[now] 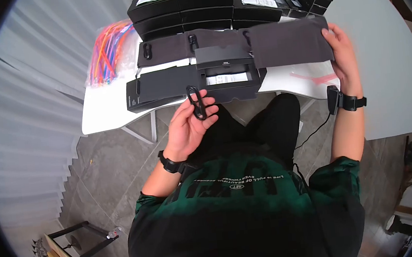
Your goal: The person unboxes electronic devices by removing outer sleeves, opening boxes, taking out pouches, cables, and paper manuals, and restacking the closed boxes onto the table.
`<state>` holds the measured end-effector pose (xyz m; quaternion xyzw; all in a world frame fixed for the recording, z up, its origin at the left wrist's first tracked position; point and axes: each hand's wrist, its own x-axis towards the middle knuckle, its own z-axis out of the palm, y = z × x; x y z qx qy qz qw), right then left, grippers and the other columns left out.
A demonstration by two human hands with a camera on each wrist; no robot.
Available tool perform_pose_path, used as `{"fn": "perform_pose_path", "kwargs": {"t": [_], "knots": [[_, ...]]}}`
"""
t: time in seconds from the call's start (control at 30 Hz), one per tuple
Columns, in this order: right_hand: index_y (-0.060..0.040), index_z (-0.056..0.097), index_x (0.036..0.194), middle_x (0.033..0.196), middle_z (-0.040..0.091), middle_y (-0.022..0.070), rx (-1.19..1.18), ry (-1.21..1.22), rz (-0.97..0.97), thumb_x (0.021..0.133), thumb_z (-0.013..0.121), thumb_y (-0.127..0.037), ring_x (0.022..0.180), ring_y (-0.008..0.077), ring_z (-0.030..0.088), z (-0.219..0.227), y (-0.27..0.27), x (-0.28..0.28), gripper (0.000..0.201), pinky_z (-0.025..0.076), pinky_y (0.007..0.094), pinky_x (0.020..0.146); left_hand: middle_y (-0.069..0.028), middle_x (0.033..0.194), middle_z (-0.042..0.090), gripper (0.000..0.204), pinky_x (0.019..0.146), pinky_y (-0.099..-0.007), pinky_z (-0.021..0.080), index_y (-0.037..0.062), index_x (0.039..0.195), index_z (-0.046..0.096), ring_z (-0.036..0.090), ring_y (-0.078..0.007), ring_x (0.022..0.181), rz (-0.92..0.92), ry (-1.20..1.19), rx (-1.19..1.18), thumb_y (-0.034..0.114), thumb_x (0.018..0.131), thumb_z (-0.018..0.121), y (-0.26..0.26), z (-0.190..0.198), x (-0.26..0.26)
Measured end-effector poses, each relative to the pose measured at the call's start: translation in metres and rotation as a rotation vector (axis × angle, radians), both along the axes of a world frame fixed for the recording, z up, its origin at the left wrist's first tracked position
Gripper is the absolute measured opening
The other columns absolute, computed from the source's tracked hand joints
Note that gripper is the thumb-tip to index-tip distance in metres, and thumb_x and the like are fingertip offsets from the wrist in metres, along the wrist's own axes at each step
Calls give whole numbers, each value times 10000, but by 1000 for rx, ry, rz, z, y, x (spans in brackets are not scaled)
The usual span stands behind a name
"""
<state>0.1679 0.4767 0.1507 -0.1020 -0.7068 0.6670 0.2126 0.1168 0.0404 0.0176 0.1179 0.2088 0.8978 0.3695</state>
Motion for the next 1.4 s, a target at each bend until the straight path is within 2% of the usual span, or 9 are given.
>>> {"fn": "perform_pose_path", "kwargs": {"t": [0.33, 0.6, 0.67, 0.8, 0.87, 0.97, 1.0, 1.17, 1.4], "knots": [[-54, 655, 1254, 862, 697, 6, 45, -171, -183, 971, 579, -45, 844, 89, 653, -107, 88, 35, 293, 512, 238, 728, -181, 1127, 648, 265, 889, -434, 613, 30, 1320, 525, 712, -329, 1051, 103, 296, -313, 85, 1066, 473, 15, 39, -22], [-54, 763, 1050, 916, 709, 22, 284, -223, 143, 911, 587, -8, 862, 130, 652, 40, 17, 40, 229, 509, 284, 753, -62, 1020, 576, 253, 886, -317, 524, -32, 1221, 667, 585, -150, 933, 251, 893, -433, 34, 1026, 520, 57, 86, -41], [-43, 749, 1046, 969, 706, 59, 938, -133, 303, 884, 600, -15, 901, 187, 653, 62, 4, 35, 222, 514, 310, 764, -75, 1048, 565, 268, 886, -331, 521, -38, 1216, 659, 585, -163, 942, 308, 958, -437, 94, 1012, 545, 62, 106, -48], [-21, 704, 1003, 981, 696, 101, 1230, 35, 422, 887, 612, -35, 881, 224, 630, 101, -25, 25, 149, 510, 330, 753, -81, 1115, 539, 558, 949, -389, 525, -75, 1331, 590, 588, -178, 1001, 379, 1025, -350, 361, 983, 604, 78, 137, -66], [-3, 632, 942, 908, 659, 94, 1496, 472, 166, 899, 636, -69, 818, 249, 590, 106, -39, 19, 79, 492, 331, 725, -72, 1144, 529, 748, 1010, -434, 520, -91, 1409, 534, 590, -178, 1030, 283, 986, -295, 508, 968, 612, 95, 139, -68], [-5, 605, 941, 884, 641, 65, 1177, 324, 335, 870, 644, -36, 827, 214, 593, 115, -45, 12, 87, 483, 332, 808, -47, 1128, 540, 1002, 1047, -410, 512, -55, 1451, 521, 622, -168, 1051, 98, 867, -186, 744, 865, 672, 128, 126, -58], [-30, 604, 969, 871, 642, 20, 1047, -12, 408, 911, 652, -74, 813, 122, 579, 128, -46, 13, 87, 469, 288, 758, -60, 1184, 550, 1032, 1056, -414, 506, -52, 1468, 500, 623, -178, 1100, 37, 851, -172, 758, 852, 674, 132, 118, -56], [-66, 633, 980, 719, 618, -55, 562, -67, 421, 971, 668, -174, 606, 14, 511, 99, -37, -2, 114, 371, 210, 532, -185, 1472, 540, 1041, 1073, -367, 502, -77, 1510, 407, 588, -218, 1312, -232, 711, -76, 684, 870, 715, 139, 116, -46], [-46, 639, 1111, 797, 679, -43, 176, -184, 395, 978, 681, -172, 631, 4, 578, 63, -12, 1, 189, 432, 185, 527, -134, 1165, 729, 280, 832, -262, 619, -64, 1273, 623, 744, -164, 981, -336, 549, -383, 44, 1015, 624, 146, 113, -62]]}}
